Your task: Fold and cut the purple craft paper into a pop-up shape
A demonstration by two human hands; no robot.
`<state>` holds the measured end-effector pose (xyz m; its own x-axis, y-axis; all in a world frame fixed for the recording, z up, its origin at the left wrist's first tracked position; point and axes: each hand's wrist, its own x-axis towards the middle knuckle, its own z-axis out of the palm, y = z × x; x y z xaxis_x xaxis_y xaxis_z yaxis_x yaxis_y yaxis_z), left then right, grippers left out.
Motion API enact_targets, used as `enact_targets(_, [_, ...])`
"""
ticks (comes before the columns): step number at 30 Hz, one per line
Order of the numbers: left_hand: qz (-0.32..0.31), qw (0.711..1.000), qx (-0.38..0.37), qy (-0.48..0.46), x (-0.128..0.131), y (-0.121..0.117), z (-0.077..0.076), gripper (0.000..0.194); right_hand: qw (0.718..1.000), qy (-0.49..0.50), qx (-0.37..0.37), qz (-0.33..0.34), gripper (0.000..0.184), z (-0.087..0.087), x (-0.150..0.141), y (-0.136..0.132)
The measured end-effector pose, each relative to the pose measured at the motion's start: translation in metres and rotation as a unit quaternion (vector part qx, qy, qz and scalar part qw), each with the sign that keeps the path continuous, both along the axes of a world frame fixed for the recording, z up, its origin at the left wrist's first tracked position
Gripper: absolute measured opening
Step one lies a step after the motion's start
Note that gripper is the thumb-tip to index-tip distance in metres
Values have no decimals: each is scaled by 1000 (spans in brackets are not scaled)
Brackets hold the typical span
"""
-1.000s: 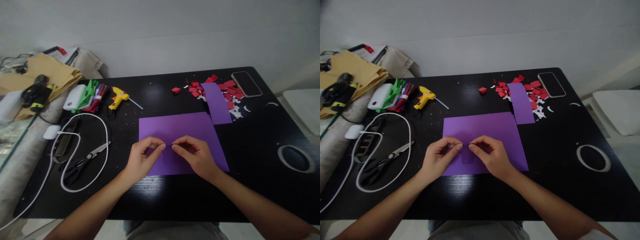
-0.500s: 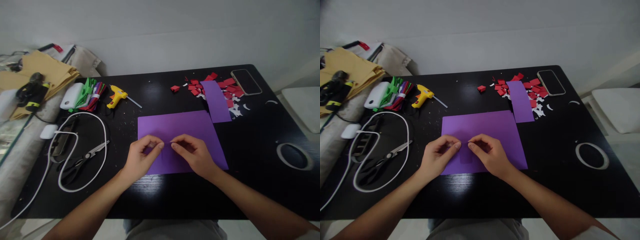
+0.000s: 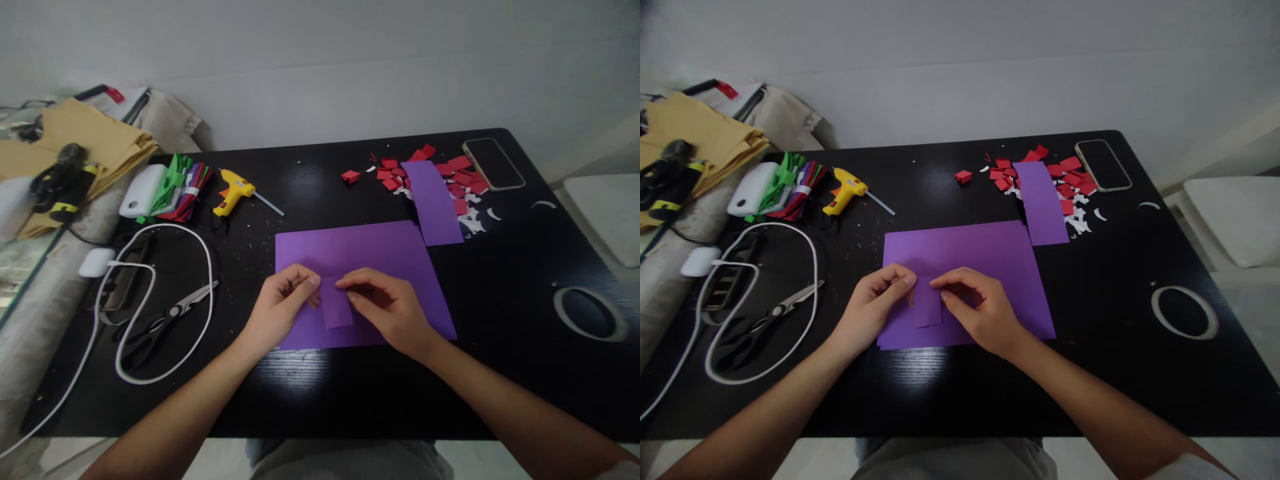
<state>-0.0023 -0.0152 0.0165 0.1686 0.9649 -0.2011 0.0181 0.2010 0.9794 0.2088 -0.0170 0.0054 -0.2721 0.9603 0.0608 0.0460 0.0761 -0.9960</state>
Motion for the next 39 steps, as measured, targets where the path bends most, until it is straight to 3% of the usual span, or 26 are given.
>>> enact_targets(3, [4,999,21,-26,1,-1,1,12,999,29,-33,-9,14,-2,0,2])
enact_targets(8, [-4,996,83,-37,2,-4,0,22,997,58,-52,-26,13,-4,-2,4])
enact_targets(15, [0,998,55,3,4,-5,-4,6,993,39,-104,-32,29,-4,-1,1])
enact_targets(22, [30,992,101,70,4,-5,-5,14,990,58,-125,-11,25,-7,-2,1])
enact_targets(39, [28,997,70,32,5,-5,-4,19,989,54,-138,-6,30,-7,-4,1])
